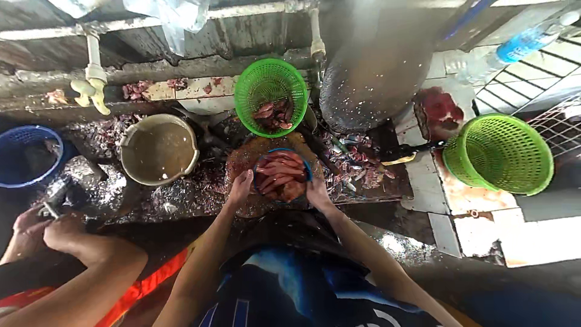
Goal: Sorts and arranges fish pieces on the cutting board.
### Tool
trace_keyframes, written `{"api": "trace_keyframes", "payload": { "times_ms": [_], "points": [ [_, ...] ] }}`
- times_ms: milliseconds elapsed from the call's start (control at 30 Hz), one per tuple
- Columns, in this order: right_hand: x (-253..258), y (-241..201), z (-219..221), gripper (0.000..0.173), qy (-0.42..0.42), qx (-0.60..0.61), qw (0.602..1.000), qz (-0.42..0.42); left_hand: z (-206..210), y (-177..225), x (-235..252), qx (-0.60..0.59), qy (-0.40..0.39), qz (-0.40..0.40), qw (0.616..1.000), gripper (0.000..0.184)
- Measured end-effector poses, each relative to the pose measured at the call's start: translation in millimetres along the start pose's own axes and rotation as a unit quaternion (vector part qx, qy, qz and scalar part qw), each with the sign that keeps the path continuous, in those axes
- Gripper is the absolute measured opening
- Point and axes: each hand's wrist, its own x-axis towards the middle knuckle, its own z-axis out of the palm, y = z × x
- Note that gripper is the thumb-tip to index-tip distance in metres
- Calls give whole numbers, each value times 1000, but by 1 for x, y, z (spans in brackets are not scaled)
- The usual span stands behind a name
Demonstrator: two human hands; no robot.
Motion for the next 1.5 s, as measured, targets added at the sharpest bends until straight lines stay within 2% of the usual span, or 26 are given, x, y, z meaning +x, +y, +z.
{"api": "trace_keyframes", "payload": {
  "times_ms": [133, 233, 333, 367, 433, 500, 567, 633, 700, 767, 833, 900, 1000, 1133, 1233, 1300, 1367, 1433, 1500],
  "points": [
    [35, -45, 32, 40, -106, -71, 992, 1, -29, -46, -3, 26, 106, -16, 994, 52],
    [58, -71, 42, 39, -177, -69, 982, 11, -47, -55, -7, -2, 145, -6, 989, 46],
    [76, -85, 28, 44, -266, -108, 957, 40, -56, -54, -18, 7, 162, -6, 987, 43],
    [92, -97, 14, 46, -268, -132, 954, 29, -59, -48, -14, 7, 168, -2, 986, 42],
    [114, -113, -11, 41, -203, -165, 965, -15, -60, -50, -21, 3, 184, -5, 983, 40],
    [153, -125, -29, 35, -67, -185, 977, -80, -62, -50, -15, 4, 217, 10, 976, 37],
    [193, -139, -42, 34, 48, -216, 967, -123, -62, -53, -10, 11, 255, 41, 966, 35],
    [240, -156, -51, 34, 106, -257, 943, -181, -66, -45, 8, 19, 279, 70, 958, 34],
    [275, -166, -56, 41, 82, -316, 921, -212, -71, -28, 19, 25, 266, 61, 962, 35],
    [290, -175, -51, 55, 24, -385, 900, -202, -78, -16, 21, 34, 251, 56, 966, 35],
    [301, -179, -42, 66, -4, -420, 887, -191, -87, -11, 28, 46, 256, 78, 963, 35],
    [314, -175, -36, 68, -15, -444, 877, -185, -92, -12, 36, 50, 273, 109, 954, 34],
    [317, -165, -27, 66, -17, -464, 871, -160, -95, -14, 32, 54, 283, 125, 950, 33],
    [296, -182, -43, 68, 42, -395, 905, -152, -82, -12, 17, 99, 255, 155, 949, 32],
    [257, -189, -65, 39, 103, -267, 943, -172, -48, 7, 5, 165, 161, 205, 951, 26],
    [220, -184, -71, 37, 80, -153, 971, -167, -19, 14, 9, 232, 68, 288, 927, 23],
    [182, -158, -62, 37, 19, -31, 989, -144, 11, 16, 17, 326, -26, 326, 887, 25],
    [145, -132, -45, 33, -43, 66, 990, -119, 32, 18, 23, 421, -93, 297, 852, 27],
    [110, -111, -28, 30, -66, 77, 988, -112, 48, 13, 22, 488, -116, 266, 823, 28]
  ]
}}
